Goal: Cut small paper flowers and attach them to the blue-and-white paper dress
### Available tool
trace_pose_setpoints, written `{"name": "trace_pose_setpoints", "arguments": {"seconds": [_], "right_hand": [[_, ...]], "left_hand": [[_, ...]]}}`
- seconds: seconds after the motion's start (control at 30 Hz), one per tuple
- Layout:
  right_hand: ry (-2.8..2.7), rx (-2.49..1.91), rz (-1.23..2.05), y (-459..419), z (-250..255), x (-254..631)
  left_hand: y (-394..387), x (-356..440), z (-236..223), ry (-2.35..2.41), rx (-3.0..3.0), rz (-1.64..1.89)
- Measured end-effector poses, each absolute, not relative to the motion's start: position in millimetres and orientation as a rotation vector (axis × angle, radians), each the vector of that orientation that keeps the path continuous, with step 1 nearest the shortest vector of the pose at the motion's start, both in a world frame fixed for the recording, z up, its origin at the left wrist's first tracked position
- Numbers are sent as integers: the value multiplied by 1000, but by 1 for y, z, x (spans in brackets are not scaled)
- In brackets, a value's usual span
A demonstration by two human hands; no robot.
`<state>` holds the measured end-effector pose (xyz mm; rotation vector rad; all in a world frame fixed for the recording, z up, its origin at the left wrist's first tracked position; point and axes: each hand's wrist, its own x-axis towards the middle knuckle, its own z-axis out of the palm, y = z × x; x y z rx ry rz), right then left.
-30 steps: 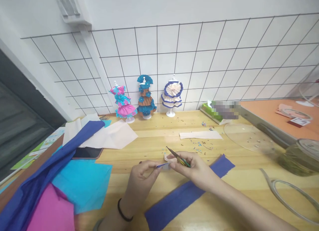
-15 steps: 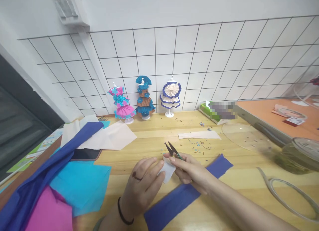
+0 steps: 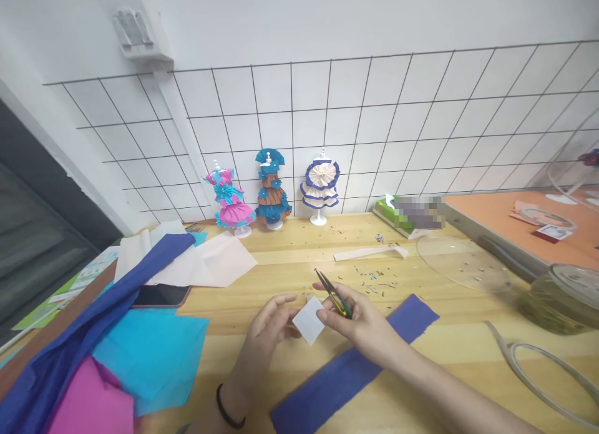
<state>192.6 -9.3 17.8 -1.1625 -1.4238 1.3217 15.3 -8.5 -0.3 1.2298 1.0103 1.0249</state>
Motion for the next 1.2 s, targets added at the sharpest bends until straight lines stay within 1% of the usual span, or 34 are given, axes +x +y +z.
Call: {"name": "trace_pose_setpoints", "arguments": {"seconds": [0.07, 0.17, 0.53, 0.87, 1.03, 1.2], "right_hand": [[-1454, -1160, 1319, -11, 15, 190], [-1474, -1183, 1274, -13, 12, 186], [-1498, -1236, 1253, -10, 12, 186], [-1711, -1210, 1122, -13, 8, 189], [-1673, -1202, 1129, -13, 14, 190], [-1645, -1200, 1220, -13, 21, 190]], "left_hand": [[-9, 17, 2, 923, 1119, 940], [-10, 18, 0, 882, 1167, 890], [-7, 19, -1, 919, 1104, 907], [-9, 14, -2, 907, 1340, 717], [-8, 13, 2, 942, 1335, 745], [-6, 11, 5, 1049, 1188, 916]]}}
